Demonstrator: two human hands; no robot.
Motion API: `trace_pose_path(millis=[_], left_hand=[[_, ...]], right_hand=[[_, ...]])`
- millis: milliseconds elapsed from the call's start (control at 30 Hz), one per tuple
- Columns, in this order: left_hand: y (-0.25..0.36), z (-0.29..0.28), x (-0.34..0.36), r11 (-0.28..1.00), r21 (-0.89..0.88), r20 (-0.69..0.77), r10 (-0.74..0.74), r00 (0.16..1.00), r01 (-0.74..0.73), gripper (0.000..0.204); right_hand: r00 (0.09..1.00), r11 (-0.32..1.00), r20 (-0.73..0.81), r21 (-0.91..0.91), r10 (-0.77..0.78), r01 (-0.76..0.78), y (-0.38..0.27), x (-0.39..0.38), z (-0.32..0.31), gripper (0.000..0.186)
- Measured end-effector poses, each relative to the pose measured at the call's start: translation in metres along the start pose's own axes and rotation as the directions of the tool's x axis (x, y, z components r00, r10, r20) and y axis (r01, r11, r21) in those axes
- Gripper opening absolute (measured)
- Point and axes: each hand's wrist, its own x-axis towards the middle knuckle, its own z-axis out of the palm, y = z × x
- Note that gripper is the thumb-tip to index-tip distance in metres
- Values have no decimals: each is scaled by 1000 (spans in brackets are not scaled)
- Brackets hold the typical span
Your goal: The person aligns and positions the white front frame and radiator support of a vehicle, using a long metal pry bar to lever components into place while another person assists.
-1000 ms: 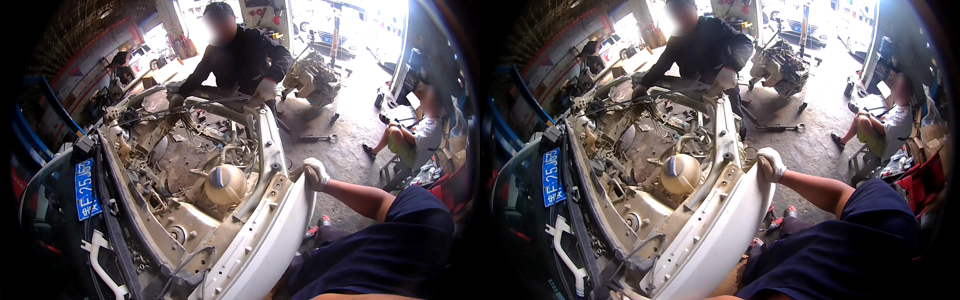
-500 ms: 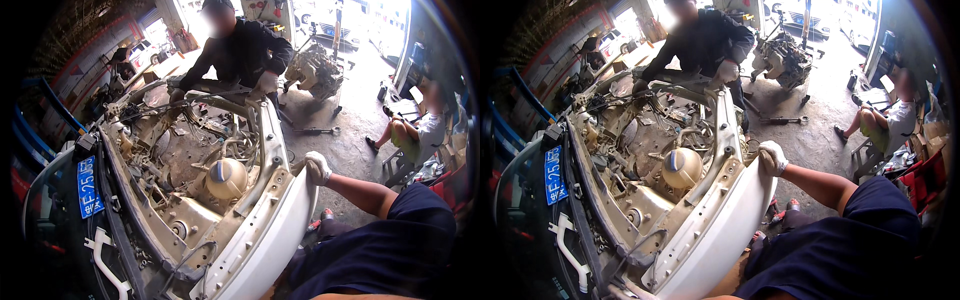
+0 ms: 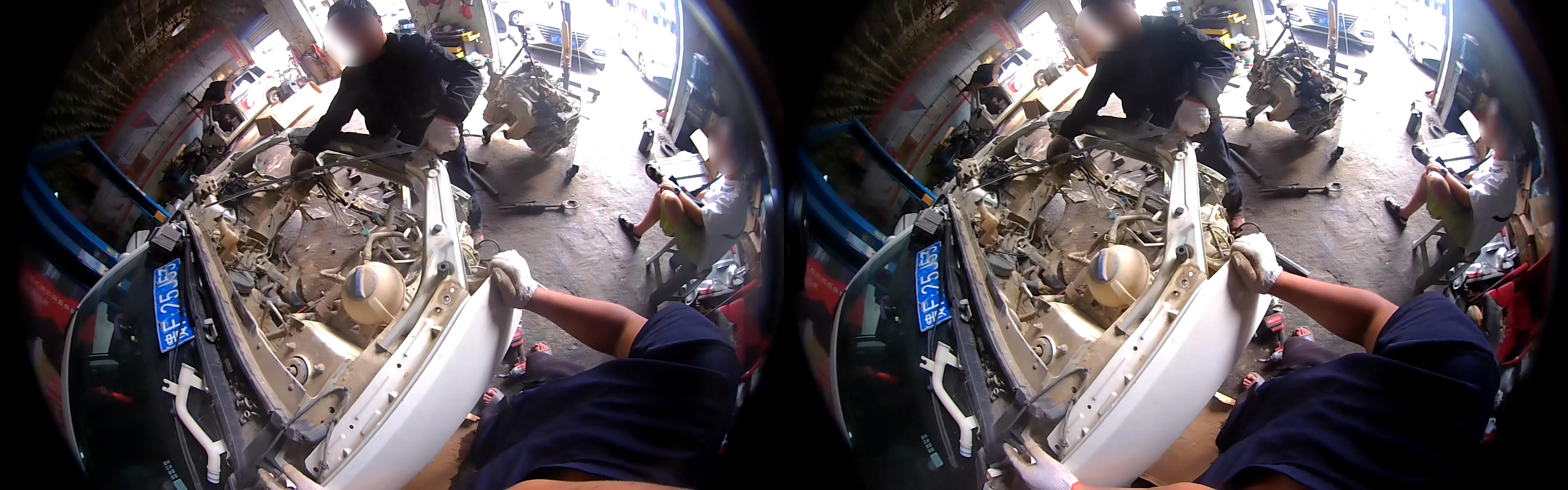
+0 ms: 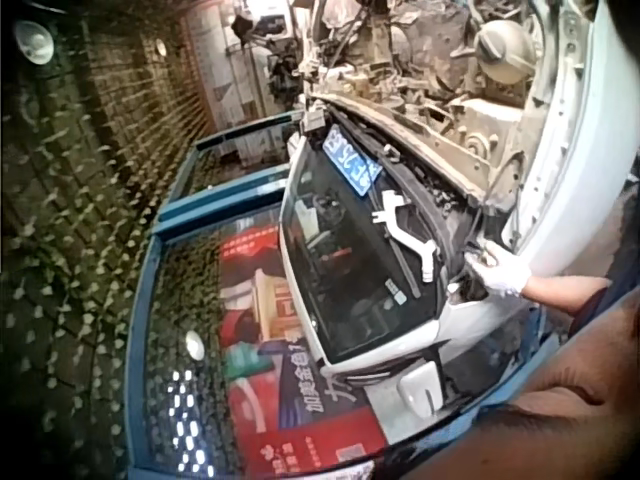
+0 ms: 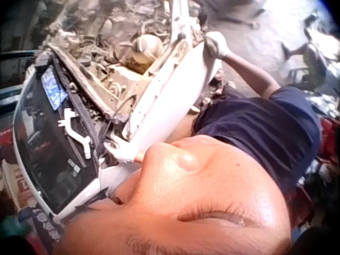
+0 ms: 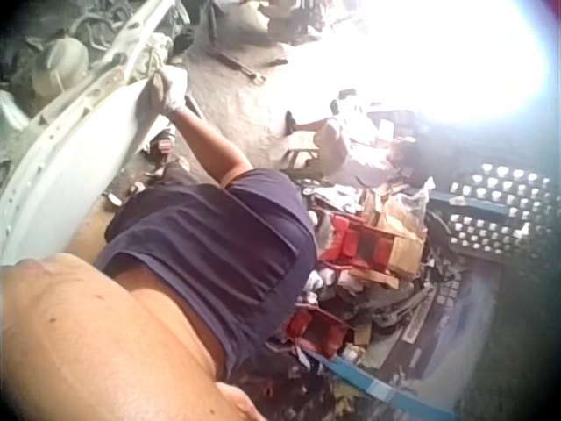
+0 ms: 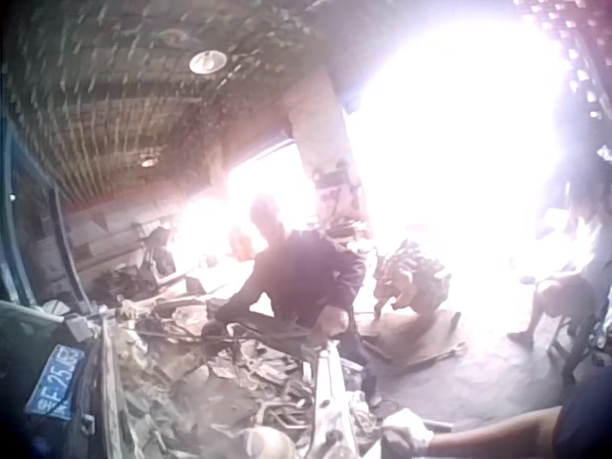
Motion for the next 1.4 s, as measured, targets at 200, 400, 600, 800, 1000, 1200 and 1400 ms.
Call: trace_pose_path(millis=[200,400,600,800,1000,1200,1400], left_hand=[[-58,16,10,957,-255,321,-51,946,138,27],[-92,33,29,980,-117,412,-103,906,164,27],[-83,27,33,971,209,365,-186,912,114,21],[-62,38,22,918,358,176,-247,953,171,21],[-41,39,14,919,336,167,-275,947,208,18],[-46,48,14,931,313,118,-235,965,189,20],[-67,41,21,913,333,151,-298,942,235,22]], right_hand=[[999,997,43,-67,-30,32,-1,2,-21,14],[985,997,171,71,5,-18,-5,16,-45,16],[935,980,333,188,-121,60,10,28,-47,21],[941,973,319,225,-114,41,15,26,-44,25],[931,965,339,258,-138,49,23,27,-45,24],[930,968,335,240,-154,74,27,27,-51,24],[901,973,412,225,-133,41,27,27,-49,30]])
